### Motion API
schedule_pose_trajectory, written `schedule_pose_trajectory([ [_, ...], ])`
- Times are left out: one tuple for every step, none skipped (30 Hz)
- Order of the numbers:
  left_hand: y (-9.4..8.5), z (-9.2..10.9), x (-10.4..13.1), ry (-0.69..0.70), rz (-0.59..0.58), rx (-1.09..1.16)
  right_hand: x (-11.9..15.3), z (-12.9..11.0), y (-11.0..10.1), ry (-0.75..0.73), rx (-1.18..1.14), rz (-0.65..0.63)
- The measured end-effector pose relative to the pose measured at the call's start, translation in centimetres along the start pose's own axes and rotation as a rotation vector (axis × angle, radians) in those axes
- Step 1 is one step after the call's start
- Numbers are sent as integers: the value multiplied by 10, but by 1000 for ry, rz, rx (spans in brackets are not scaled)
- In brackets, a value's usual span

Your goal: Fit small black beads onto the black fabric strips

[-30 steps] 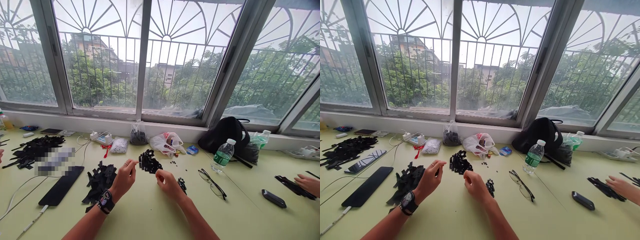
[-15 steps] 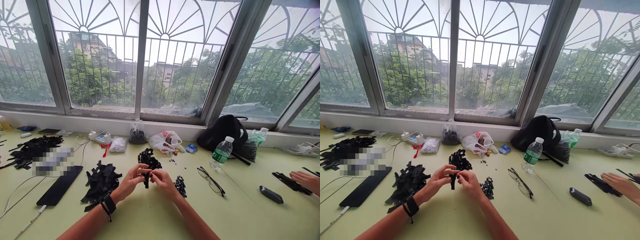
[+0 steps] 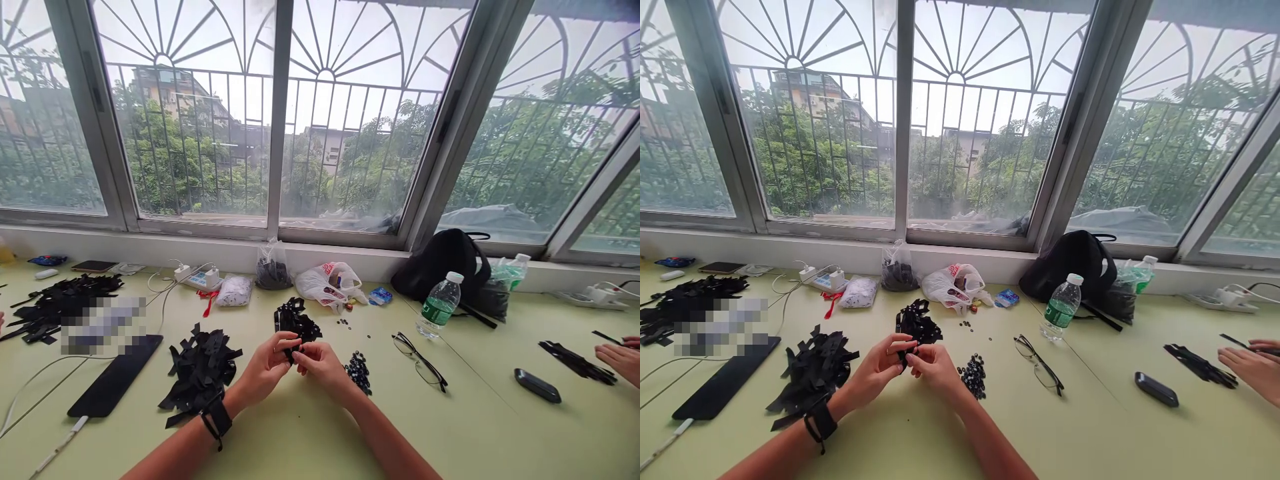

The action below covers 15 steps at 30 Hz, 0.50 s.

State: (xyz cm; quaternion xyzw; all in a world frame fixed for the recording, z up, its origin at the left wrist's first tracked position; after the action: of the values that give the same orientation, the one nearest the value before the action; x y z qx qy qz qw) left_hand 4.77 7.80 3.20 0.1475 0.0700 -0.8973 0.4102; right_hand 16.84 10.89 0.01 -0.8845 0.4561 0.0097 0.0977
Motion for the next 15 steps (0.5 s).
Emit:
schedule_pose_trajectory([
  [2, 2, 1, 13, 3, -53, 0, 3, -1, 12, -17, 3],
  [3, 4, 2, 21, 8, -112, -1, 6, -1, 23, -38, 6],
  [4, 5, 3, 25, 15, -172, -1, 8, -1, 30, -61, 7],
  [5, 6, 4, 24, 21, -229, -1, 9, -1, 36, -84, 7],
  [6, 7, 4, 19, 23, -281, 0, 9, 0, 42, -105, 4],
  [7, 7, 5, 14, 23, -325, 0, 9, 1, 48, -121, 2],
  [8, 7, 5, 13, 22, -364, 0, 9, 1, 56, -133, 1],
  [9, 7, 5, 15, 21, -400, 1, 8, 2, 63, -141, 5],
  [9, 8, 5, 22, 25, -434, 1, 7, 2, 67, -145, 14],
  [8, 10, 5, 31, 39, -468, 2, 6, 1, 66, -146, 26],
  [4, 13, 5, 43, 73, -506, 2, 4, 0, 62, -145, 43],
  [-2, 17, 6, 53, 134, -551, 3, 3, -2, 56, -143, 63],
  [-11, 22, 8, 62, 220, -601, 4, 1, -4, 51, -143, 83],
  [-21, 29, 11, 69, 322, -653, 5, 0, -5, 49, -144, 101],
  [-31, 36, 16, 71, 435, -708, 6, -1, -7, 51, -147, 115],
])
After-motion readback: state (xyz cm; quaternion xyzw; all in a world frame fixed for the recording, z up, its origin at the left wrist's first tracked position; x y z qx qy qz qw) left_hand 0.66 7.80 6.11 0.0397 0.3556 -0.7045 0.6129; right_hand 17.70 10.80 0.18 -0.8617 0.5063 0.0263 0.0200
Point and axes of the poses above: each hand's wrist, its own x-axis away from the middle knuckle, its own y-axis out of the palm, z = x × y, the point moved 9 cm from there along -x, towards the middle knuckle, and after that the axes turned 13 degrees about -z, right-handed, at the moved point
